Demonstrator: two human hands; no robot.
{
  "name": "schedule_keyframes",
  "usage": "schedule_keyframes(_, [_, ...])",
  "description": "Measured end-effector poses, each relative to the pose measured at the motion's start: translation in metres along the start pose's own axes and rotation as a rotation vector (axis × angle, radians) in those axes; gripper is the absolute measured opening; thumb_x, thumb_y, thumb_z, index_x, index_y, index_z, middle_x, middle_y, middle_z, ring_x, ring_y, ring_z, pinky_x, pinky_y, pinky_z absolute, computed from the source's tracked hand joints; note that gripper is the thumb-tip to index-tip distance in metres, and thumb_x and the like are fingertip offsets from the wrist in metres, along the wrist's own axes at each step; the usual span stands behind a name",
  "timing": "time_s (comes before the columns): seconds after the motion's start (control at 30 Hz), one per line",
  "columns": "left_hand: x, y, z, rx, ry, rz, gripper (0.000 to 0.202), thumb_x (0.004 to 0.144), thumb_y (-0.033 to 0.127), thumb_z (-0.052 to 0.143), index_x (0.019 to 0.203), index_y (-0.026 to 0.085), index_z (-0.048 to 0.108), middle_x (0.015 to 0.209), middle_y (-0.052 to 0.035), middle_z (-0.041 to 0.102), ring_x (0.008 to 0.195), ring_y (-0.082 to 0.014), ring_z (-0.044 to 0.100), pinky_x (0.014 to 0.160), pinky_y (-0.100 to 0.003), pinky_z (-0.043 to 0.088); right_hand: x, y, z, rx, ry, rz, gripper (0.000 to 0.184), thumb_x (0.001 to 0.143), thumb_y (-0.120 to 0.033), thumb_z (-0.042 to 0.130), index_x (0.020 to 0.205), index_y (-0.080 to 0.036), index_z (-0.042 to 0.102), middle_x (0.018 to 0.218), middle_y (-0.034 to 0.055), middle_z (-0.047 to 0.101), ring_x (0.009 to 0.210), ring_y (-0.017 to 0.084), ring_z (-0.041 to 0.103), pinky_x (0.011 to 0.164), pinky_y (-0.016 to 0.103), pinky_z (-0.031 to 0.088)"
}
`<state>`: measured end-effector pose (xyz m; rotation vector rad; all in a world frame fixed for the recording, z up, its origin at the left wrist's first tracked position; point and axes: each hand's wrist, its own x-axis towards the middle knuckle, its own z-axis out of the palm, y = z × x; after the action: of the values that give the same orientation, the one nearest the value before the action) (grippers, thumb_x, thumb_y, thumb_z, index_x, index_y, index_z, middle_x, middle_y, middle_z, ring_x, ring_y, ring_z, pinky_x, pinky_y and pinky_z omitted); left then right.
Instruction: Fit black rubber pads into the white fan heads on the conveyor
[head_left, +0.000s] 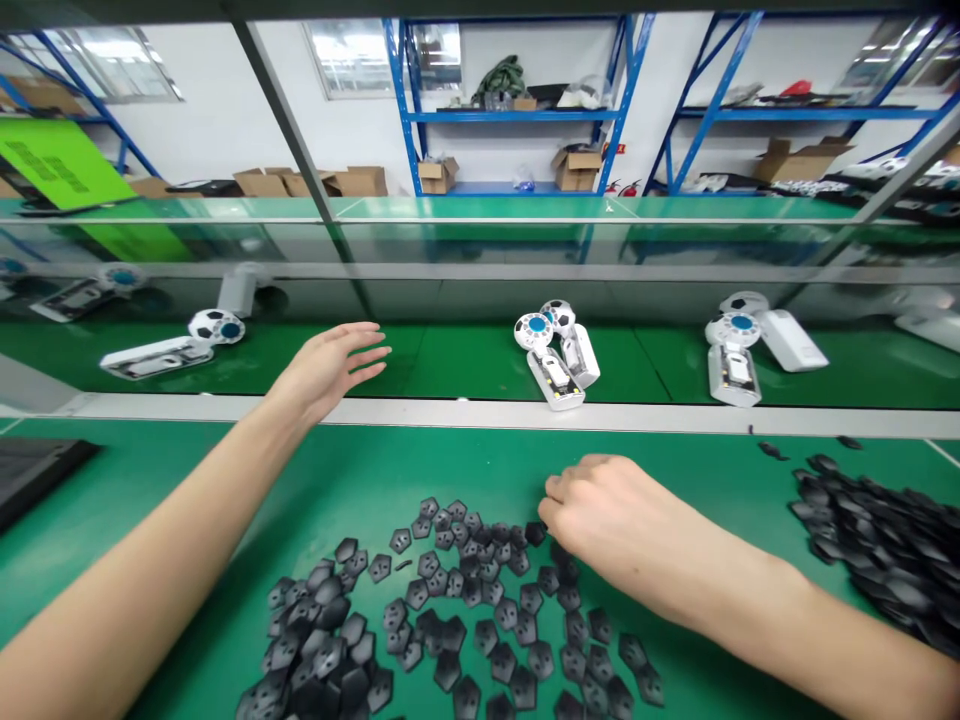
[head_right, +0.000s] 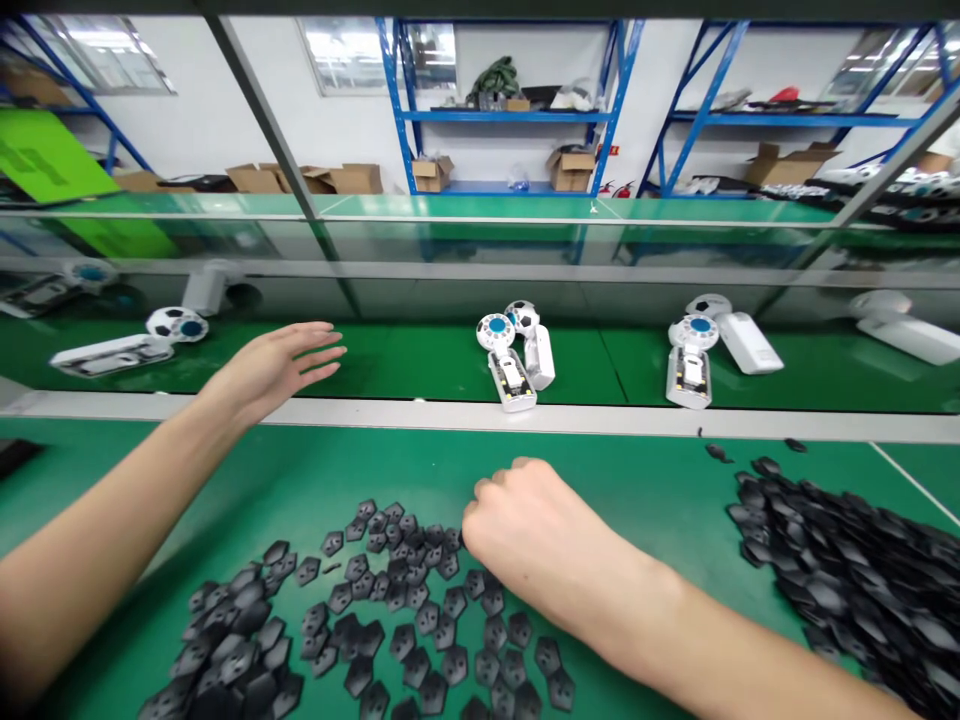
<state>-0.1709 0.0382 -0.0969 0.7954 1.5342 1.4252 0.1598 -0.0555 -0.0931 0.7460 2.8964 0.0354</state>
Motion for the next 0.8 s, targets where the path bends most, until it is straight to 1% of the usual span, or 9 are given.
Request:
schedule_keyframes(0.1, [0.001,-0.002,-0.004,0.003,0.008,0.013,0.013,0.084,0.012,0.075,0.097,0.015,0.074,0.122,-0.0161,0.075,0.107,-0.0257,0.074,0.098,-0.040,0.061,0.004,0.000,0.002,-0.080,0.027,0.011,0.030,0.072,0.011,0.068,0.072,-0.018,0.063,0.070,0.0053,0.068,0.061,0.021,0.066,0.054,0.033,0.027])
schedule_keyframes(0.17, [0.002,-0.003,-0.008,0.015,0.019,0.035,0.016,0.082,0.013,0.075,0.098,0.015,0.074,0.118,-0.0157,0.076,0.100,-0.0244,0.075,0.091,-0.037,0.062,0.004,0.001,0.013,-0.123,0.131,0.017,0.029,0.071,0.010,0.068,0.069,-0.018,0.062,0.068,0.0054,0.068,0.060,0.021,0.067,0.054,0.033,0.028])
schedule_keyframes(0.3, [0.010,-0.007,-0.024,0.071,0.076,0.103,0.017,0.082,0.016,0.077,0.098,0.014,0.073,0.111,-0.0151,0.077,0.094,-0.0235,0.076,0.081,-0.033,0.062,0.009,0.003,0.047,-0.157,0.365,0.018,0.029,0.067,0.008,0.065,0.070,-0.021,0.060,0.067,0.0042,0.068,0.058,0.021,0.066,0.056,0.035,0.034])
schedule_keyframes(0.43, [0.028,-0.006,-0.055,0.145,0.233,0.203,0.018,0.083,0.015,0.076,0.100,0.016,0.070,0.108,-0.0135,0.077,0.092,-0.0221,0.077,0.083,-0.033,0.062,0.021,0.005,0.075,-0.206,0.459,0.082,0.031,0.057,0.006,0.064,0.067,-0.022,0.056,0.064,0.0045,0.066,0.055,0.022,0.066,0.054,0.036,0.035])
schedule_keyframes(0.53, [0.049,0.001,-0.087,0.246,0.415,0.294,0.020,0.090,0.012,0.068,0.110,0.016,0.066,0.113,-0.0110,0.075,0.099,-0.0192,0.074,0.089,-0.031,0.060,0.027,0.008,0.083,-0.199,0.469,0.104,0.032,0.053,0.005,0.064,0.067,-0.023,0.055,0.065,0.0034,0.065,0.053,0.022,0.065,0.050,0.036,0.035])
schedule_keyframes(0.6, [0.065,0.007,-0.108,0.353,0.538,0.340,0.024,0.096,0.013,0.065,0.119,0.015,0.064,0.120,-0.0109,0.071,0.107,-0.0202,0.072,0.093,-0.034,0.059,0.028,0.010,0.081,-0.146,0.476,0.097,0.033,0.052,0.004,0.065,0.068,-0.023,0.056,0.065,0.0022,0.066,0.051,0.021,0.065,0.049,0.035,0.037])
schedule_keyframes(0.67, [0.083,0.014,-0.125,0.486,0.627,0.362,0.027,0.100,0.019,0.066,0.126,0.014,0.063,0.125,-0.0116,0.069,0.114,-0.0242,0.068,0.098,-0.042,0.058,0.025,0.012,0.077,-0.084,0.488,0.080,0.033,0.053,0.004,0.064,0.072,-0.024,0.060,0.070,0.0020,0.070,0.055,0.021,0.068,0.051,0.033,0.042])
schedule_keyframes(0.73, [0.102,0.022,-0.137,0.636,0.656,0.360,0.032,0.101,0.026,0.069,0.130,0.013,0.064,0.130,-0.0123,0.067,0.120,-0.0282,0.065,0.104,-0.050,0.055,0.021,0.013,0.072,-0.042,0.501,0.074,0.035,0.056,0.005,0.062,0.078,-0.024,0.063,0.076,0.0022,0.074,0.061,0.021,0.071,0.054,0.031,0.045])
schedule_keyframes(0.8, [0.122,0.031,-0.142,0.780,0.630,0.333,0.034,0.101,0.030,0.071,0.131,0.014,0.065,0.135,-0.0130,0.065,0.126,-0.0303,0.063,0.109,-0.054,0.052,0.017,0.016,0.069,-0.020,0.524,0.085,0.035,0.059,0.005,0.062,0.078,-0.024,0.063,0.076,0.0011,0.074,0.060,0.021,0.071,0.053,0.031,0.045])
